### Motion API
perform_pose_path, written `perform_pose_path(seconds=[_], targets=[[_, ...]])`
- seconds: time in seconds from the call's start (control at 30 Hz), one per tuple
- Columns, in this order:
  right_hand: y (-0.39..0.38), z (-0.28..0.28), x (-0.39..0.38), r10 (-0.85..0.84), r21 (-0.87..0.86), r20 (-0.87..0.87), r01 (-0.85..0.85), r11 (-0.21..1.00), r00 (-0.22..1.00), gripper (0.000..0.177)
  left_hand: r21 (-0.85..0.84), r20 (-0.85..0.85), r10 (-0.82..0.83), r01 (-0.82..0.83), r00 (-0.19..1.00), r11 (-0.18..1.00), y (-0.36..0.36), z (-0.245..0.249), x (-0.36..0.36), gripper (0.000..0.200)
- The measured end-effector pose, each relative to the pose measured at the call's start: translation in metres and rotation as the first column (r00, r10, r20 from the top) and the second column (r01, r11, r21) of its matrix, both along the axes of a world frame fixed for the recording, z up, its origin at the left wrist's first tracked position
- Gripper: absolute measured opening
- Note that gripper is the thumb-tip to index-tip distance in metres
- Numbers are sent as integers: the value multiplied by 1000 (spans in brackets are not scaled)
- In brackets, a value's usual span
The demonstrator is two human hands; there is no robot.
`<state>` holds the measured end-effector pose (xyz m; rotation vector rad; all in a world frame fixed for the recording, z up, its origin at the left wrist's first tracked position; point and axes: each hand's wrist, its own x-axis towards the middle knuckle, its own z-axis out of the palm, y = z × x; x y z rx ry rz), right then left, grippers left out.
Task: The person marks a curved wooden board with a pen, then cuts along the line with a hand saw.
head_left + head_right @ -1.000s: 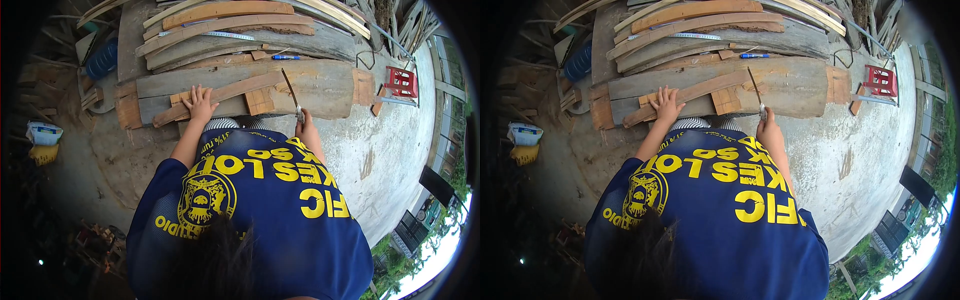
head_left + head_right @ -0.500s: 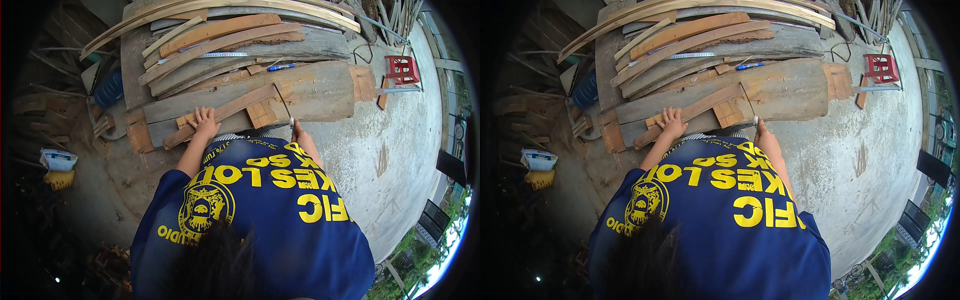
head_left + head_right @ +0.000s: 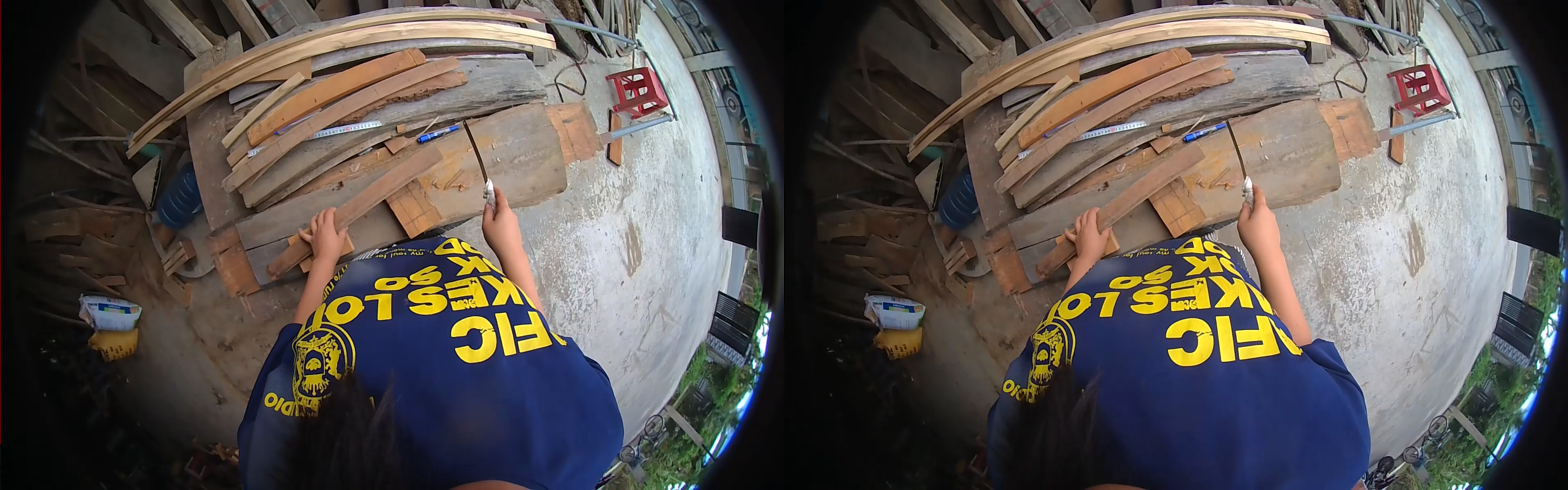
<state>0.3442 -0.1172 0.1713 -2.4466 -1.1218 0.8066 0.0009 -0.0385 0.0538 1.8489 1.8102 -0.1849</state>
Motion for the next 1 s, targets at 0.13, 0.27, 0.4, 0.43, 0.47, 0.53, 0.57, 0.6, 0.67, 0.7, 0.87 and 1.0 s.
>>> perform_pose_path(seconds=[0.13, 0.27, 0.4, 0.43, 0.47, 0.53, 0.57, 0.6, 0.67, 0.7, 0.87, 1.0], targets=[[3, -25, 11, -63, -40, -10, 62, 997, 998, 44, 20, -16, 27, -26, 1000, 999, 40, 10, -3, 63], [5, -76, 24, -199, 39, 5, 199, 979, 980, 43, 61, -68, -16, 20, 998, 998, 81, 1, -2, 62], [23, -124, 41, -451, 175, -3, 445, 879, 893, 37, 69, -138, -76, 86, 988, 994, 121, 3, 14, 62], [29, -134, 47, -497, 204, -45, 494, 845, 867, 36, 64, -146, -70, 81, 987, 995, 131, 7, 21, 62], [38, -144, 55, -512, 206, -65, 514, 833, 856, 36, 60, -156, -66, 77, 986, 995, 141, 10, 28, 61], [55, -175, 70, -577, 273, 1, 555, 786, 817, 39, 119, -189, -110, 134, 976, 984, 162, 15, 38, 60], [65, -190, 77, -596, 267, -19, 579, 770, 802, 39, 161, -173, -98, 126, 980, 979, 173, 18, 44, 60], [75, -205, 83, -619, 306, 37, 581, 755, 785, 41, 201, -156, -88, 119, 984, 972, 184, 21, 48, 61], [92, -230, 83, -661, 330, 69, 608, 722, 747, 43, 241, -181, -136, 178, 974, 954, 209, 22, 50, 62], [101, -243, 80, -657, 313, 174, 592, 743, 733, 43, 227, -155, -111, 144, 982, 963, 223, 22, 51, 64], [121, -260, 69, -661, 196, 382, 642, 741, 646, 42, 186, -98, -123, 140, 988, 973, 288, -13, 40, 66], [114, -266, 70, -640, 220, 413, 611, 761, 648, 38, -4, -215, -49, 49, 975, 999, 293, -15, 82, 67]])
